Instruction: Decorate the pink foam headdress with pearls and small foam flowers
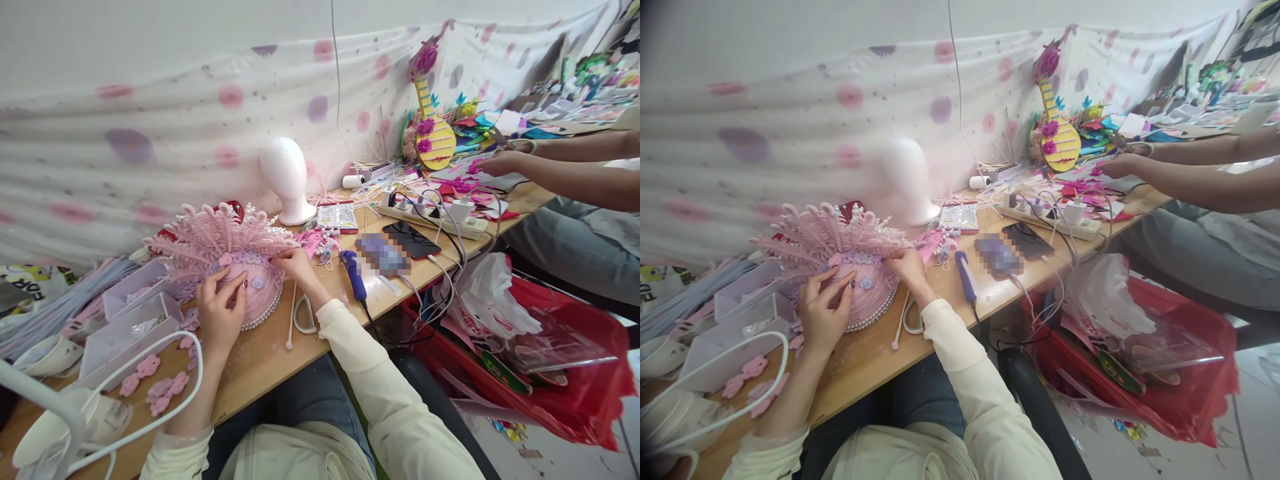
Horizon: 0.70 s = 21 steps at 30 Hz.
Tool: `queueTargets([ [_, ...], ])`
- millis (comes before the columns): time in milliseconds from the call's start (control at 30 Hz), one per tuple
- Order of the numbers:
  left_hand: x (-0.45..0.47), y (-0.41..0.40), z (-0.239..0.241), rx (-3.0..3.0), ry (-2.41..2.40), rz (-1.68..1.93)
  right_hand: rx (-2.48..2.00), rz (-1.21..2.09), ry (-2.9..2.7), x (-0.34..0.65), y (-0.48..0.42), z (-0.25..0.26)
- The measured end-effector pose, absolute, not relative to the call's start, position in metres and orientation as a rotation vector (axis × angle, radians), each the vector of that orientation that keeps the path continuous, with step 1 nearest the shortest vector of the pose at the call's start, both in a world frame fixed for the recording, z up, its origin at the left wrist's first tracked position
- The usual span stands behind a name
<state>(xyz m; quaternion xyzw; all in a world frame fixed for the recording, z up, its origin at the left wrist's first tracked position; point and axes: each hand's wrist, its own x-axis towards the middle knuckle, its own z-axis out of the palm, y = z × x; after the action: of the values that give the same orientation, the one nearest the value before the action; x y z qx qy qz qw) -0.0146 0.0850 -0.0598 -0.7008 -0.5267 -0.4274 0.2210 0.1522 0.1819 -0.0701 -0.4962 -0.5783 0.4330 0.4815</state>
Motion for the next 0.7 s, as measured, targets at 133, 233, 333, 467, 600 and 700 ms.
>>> queueTargets([
  [133, -0.015, 0.085, -0.060, -1.929, -1.466, -1.175, -1.228, 0.924, -1.462, 0.151, 0.172, -0.067],
  [233, -0.014, 0.085, -0.060, -1.931, -1.478, -1.175, -1.216, 0.818, -1.534, 0.152, 0.160, -0.065],
  [333, -0.015, 0.085, -0.061, -1.929, -1.468, -1.173, -1.205, 0.724, -1.616, 0.153, 0.151, -0.064],
  [467, -0.017, 0.087, -0.064, -1.925, -1.399, -1.179, -1.199, 0.653, -1.708, 0.154, 0.142, -0.064],
  [600, -0.018, 0.088, -0.065, -1.928, -1.365, -1.181, -1.228, 0.523, -1.864, 0.155, 0.136, -0.062],
  [700, -0.019, 0.088, -0.066, -1.932, -1.377, -1.187, -1.272, 0.409, -1.972, 0.157, 0.133, -0.060],
])
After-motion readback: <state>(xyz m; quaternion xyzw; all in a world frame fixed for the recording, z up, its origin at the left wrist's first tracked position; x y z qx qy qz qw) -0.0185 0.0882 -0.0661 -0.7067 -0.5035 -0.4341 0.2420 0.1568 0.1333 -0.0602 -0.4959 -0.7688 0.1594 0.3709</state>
